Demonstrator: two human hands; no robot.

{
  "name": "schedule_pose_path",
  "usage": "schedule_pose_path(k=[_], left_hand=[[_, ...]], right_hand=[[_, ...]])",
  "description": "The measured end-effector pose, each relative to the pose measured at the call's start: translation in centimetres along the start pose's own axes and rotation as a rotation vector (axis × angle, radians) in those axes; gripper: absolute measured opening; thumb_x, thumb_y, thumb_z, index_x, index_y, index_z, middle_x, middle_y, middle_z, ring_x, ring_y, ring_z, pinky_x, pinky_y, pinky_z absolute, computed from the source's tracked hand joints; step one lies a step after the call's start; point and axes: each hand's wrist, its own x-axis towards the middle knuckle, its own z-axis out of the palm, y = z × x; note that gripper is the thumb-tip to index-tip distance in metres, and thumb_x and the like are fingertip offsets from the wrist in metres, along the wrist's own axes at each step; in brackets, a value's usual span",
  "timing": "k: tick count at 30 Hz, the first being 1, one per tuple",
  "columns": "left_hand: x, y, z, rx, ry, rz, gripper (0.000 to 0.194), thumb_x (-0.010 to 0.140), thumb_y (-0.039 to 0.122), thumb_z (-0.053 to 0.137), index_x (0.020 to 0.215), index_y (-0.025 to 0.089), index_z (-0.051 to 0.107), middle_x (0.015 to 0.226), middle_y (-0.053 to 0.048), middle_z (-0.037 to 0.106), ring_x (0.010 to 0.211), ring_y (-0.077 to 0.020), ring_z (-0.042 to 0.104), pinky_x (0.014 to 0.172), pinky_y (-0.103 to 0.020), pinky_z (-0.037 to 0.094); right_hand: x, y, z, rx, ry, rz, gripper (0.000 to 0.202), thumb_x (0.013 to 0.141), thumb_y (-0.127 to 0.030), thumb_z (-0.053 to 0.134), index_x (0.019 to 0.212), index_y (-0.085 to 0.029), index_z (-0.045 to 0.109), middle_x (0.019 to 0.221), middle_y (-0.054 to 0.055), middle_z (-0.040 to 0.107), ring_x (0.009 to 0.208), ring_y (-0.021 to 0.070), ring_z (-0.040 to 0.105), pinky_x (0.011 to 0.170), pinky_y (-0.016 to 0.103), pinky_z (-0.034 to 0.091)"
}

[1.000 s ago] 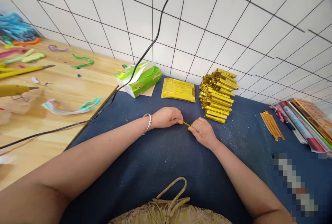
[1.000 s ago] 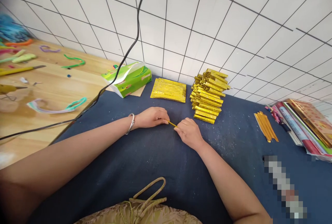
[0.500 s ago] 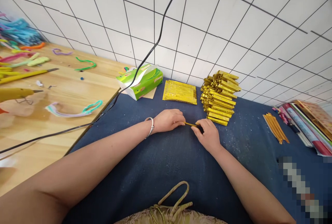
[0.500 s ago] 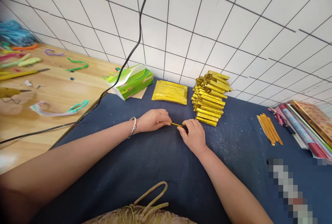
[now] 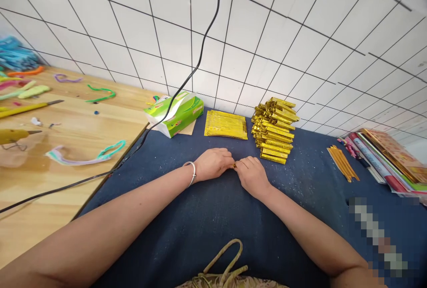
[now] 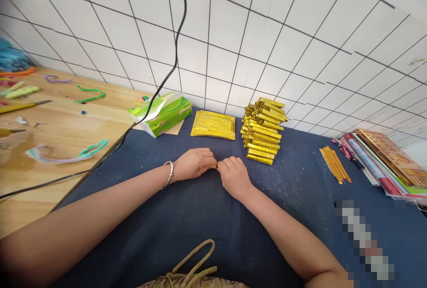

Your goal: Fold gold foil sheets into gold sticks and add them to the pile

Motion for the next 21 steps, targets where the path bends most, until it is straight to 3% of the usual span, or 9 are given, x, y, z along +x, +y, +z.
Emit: schedule_pose_path(k=[12,16,21], left_hand=[[0.21,0.12,-0.03,-0.014,0.001,-0.02,0.02,0.089,0.02,0.044,0.077,0.017,0.061,0.072,-0.004,0.057,0.074,-0.0155,0.051,0.071,-0.027,0.04],[0.27,0.33,0.02,-0.044,-0.008,0.0,0.021,0.09,0.022,0.044,0.079,0.018,0.062,0.072,-0.003,0.057,0.074,-0.0151,0.052,0.071,-0.027,0.041],[0.05,-0.14,-0.07,-0.142,0.03,-0.083,0.023,0.093,0.029,0.043,0.094,0.02,0.064,0.082,-0.004,0.061,0.081,-0.0148,0.056,0.074,-0.025,0.042]], right_hand=[[0.28,0.9,0.76,-0.028,0.022,-0.032,0.024,0.091,-0.017,0.041,0.072,-0.019,0.055,0.067,0.004,0.053,0.069,0.017,0.041,0.065,0.033,0.026],[-0.18,0.9,0.74,-0.002,0.029,-0.037,0.024,0.092,-0.018,0.042,0.073,-0.019,0.056,0.065,0.003,0.053,0.068,0.0169,0.041,0.065,0.033,0.026],[-0.1,1.0,0.89,0.027,0.056,0.051,0.023,0.094,-0.023,0.04,0.084,-0.02,0.06,0.073,0.005,0.058,0.073,0.0181,0.046,0.069,0.033,0.031]])
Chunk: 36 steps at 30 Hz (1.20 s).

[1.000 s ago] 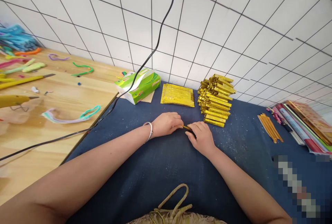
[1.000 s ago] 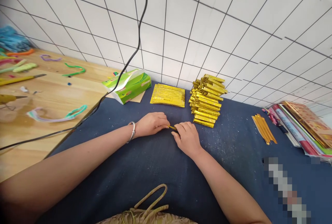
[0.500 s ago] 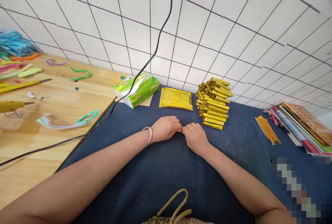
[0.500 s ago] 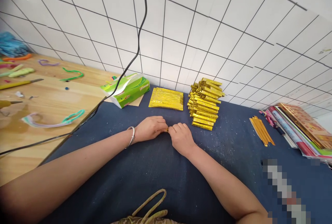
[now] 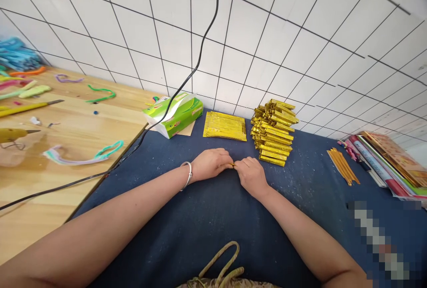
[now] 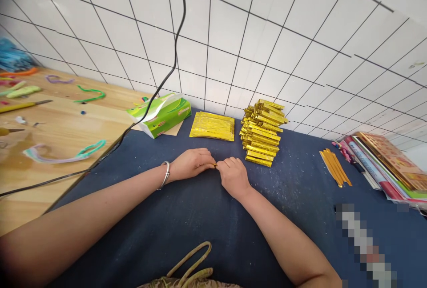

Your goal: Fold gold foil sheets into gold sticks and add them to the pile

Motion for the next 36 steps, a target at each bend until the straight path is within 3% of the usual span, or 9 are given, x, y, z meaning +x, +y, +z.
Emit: schedule_pose_path(k=[4,9,17,23,30,36], left_hand=[[-0.4,-0.8,-0.5,-0.108,0.076,-0.116,0.025,0.093,0.034,0.042,0.1,0.02,0.062,0.091,-0.004,0.063,0.088,-0.0145,0.057,0.079,-0.025,0.044],[-0.7,-1.8,-1.2,-0.265,0.19,-0.228,0.023,0.09,0.036,0.048,0.095,0.019,0.062,0.089,-0.002,0.064,0.083,-0.0131,0.058,0.077,-0.024,0.045],[-0.8,-2.2,-1.6,-0.409,0.22,-0.274,0.024,0.088,0.037,0.051,0.086,0.017,0.064,0.082,-0.002,0.063,0.077,-0.0127,0.057,0.073,-0.024,0.045],[-1.1,-3.7,-1.4,-0.46,0.272,-0.359,0.022,0.086,0.037,0.053,0.085,0.017,0.063,0.083,-0.001,0.061,0.079,-0.013,0.056,0.075,-0.025,0.043],[-1.3,-5.4,-1.5,-0.629,0.147,-0.389,0.024,0.082,0.039,0.058,0.084,0.016,0.063,0.081,-0.001,0.061,0.078,-0.0136,0.055,0.075,-0.026,0.043],[-1.7,-5.9,-2.6,-0.644,0.032,-0.371,0.025,0.081,0.04,0.059,0.084,0.015,0.064,0.079,-0.001,0.061,0.076,-0.013,0.053,0.074,-0.026,0.042]], right_hand=[[0.2,0.6,0.3,0.129,0.052,0.096,0.023,0.095,-0.026,0.039,0.095,-0.02,0.061,0.081,0.006,0.061,0.079,0.0186,0.051,0.074,0.032,0.036],[0.3,1.0,0.4,0.277,0.101,0.167,0.024,0.095,-0.029,0.039,0.094,-0.022,0.061,0.084,0.005,0.063,0.08,0.0187,0.054,0.075,0.032,0.04],[0.2,1.0,0.3,0.322,0.066,0.227,0.021,0.094,-0.031,0.043,0.094,-0.021,0.062,0.085,0.005,0.064,0.081,0.0179,0.056,0.076,0.03,0.042],[0.2,1.0,0.2,0.357,0.057,0.285,0.023,0.094,-0.033,0.041,0.095,-0.022,0.062,0.084,0.004,0.064,0.082,0.0174,0.057,0.076,0.029,0.042],[0.2,0.8,-0.2,0.33,0.021,0.278,0.024,0.093,-0.034,0.043,0.082,-0.021,0.06,0.077,0.003,0.062,0.078,0.0166,0.055,0.073,0.028,0.041],[0.2,0.5,-0.4,0.277,-0.008,0.2,0.024,0.093,-0.034,0.044,0.079,-0.02,0.059,0.075,0.003,0.062,0.075,0.0158,0.054,0.072,0.028,0.039]])
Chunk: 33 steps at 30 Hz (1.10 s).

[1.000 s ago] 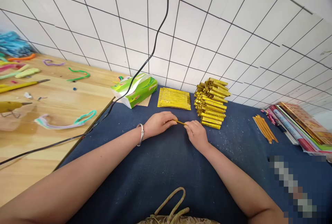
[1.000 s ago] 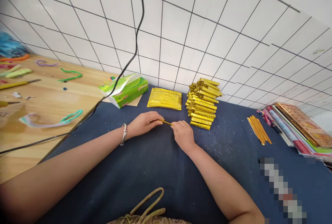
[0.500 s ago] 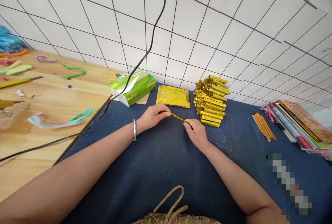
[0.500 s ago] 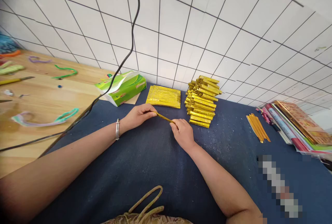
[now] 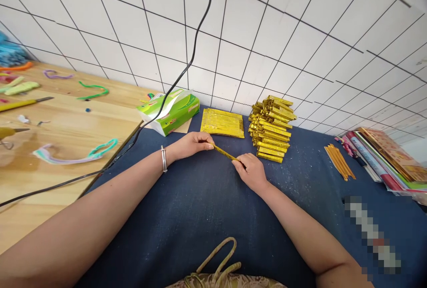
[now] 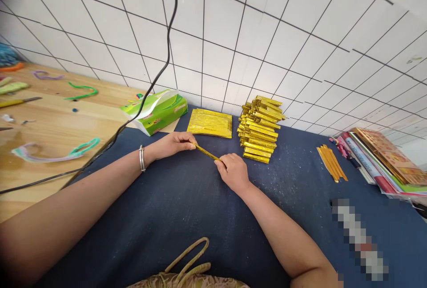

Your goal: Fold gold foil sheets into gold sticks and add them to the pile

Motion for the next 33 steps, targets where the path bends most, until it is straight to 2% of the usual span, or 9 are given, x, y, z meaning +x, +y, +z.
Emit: schedule_pose_path(k=[13,26,33], left_hand=[[-0.2,0.66,-0.42,-0.152,-0.048,-0.077,0.026,0.076,0.037,0.065,0.086,0.014,0.063,0.078,0.0,0.06,0.072,-0.0109,0.052,0.069,-0.023,0.041],[0.03,-0.2,0.27,0.047,0.04,0.02,0.024,0.083,0.036,0.056,0.073,0.015,0.056,0.07,0.002,0.052,0.067,-0.0101,0.047,0.066,-0.022,0.037],[0.05,0.17,0.34,0.048,0.027,0.058,0.025,0.084,0.037,0.054,0.073,0.015,0.053,0.071,0.002,0.051,0.068,-0.0105,0.045,0.067,-0.023,0.037]], right_hand=[[-0.06,0.22,0.34,-0.046,0.004,-0.078,0.028,0.093,-0.035,0.044,0.075,-0.019,0.058,0.071,0.003,0.059,0.071,0.0156,0.051,0.069,0.029,0.037],[-0.17,0.54,0.61,-0.117,0.012,-0.199,0.033,0.094,-0.037,0.042,0.071,-0.019,0.055,0.069,0.003,0.057,0.07,0.0151,0.047,0.07,0.029,0.034],[-0.02,0.79,0.49,-0.094,0.019,-0.177,0.036,0.095,-0.038,0.04,0.067,-0.019,0.052,0.065,0.002,0.053,0.067,0.0151,0.045,0.069,0.029,0.034]])
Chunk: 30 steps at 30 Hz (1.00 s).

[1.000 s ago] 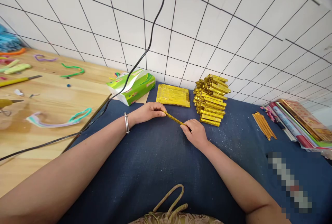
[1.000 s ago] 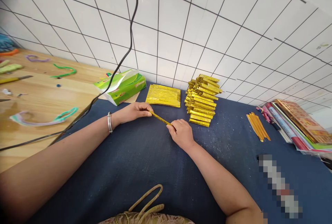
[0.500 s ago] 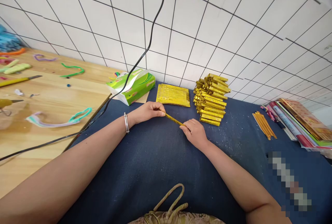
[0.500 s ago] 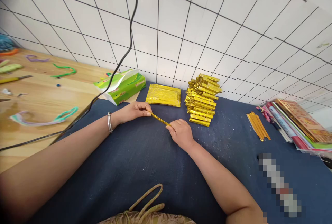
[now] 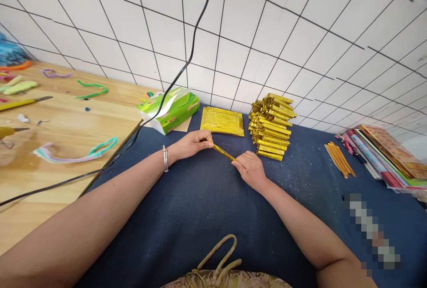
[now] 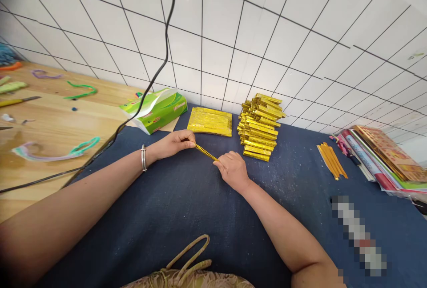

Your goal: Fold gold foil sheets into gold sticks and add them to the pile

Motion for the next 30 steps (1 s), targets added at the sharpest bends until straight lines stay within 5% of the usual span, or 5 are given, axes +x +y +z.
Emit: schedule_pose_path(k=[16,30], left_hand=[[-0.21,0.66,0.3,-0.053,-0.121,-0.052,0.028,0.082,0.042,0.056,0.083,0.014,0.06,0.078,0.0,0.056,0.072,-0.0113,0.049,0.069,-0.023,0.04],[-0.08,0.53,0.64,0.067,-0.064,0.012,0.024,0.083,0.039,0.055,0.077,0.016,0.059,0.074,0.0,0.057,0.071,-0.0118,0.052,0.068,-0.023,0.041]], right_hand=[[0.11,0.1,0.26,-0.028,-0.045,0.032,0.032,0.096,-0.037,0.038,0.076,-0.019,0.056,0.072,0.004,0.057,0.073,0.0162,0.048,0.072,0.03,0.036],[-0.01,-0.04,0.19,-0.046,-0.037,0.024,0.032,0.095,-0.036,0.039,0.075,-0.019,0.056,0.072,0.004,0.057,0.073,0.0168,0.048,0.072,0.03,0.036]])
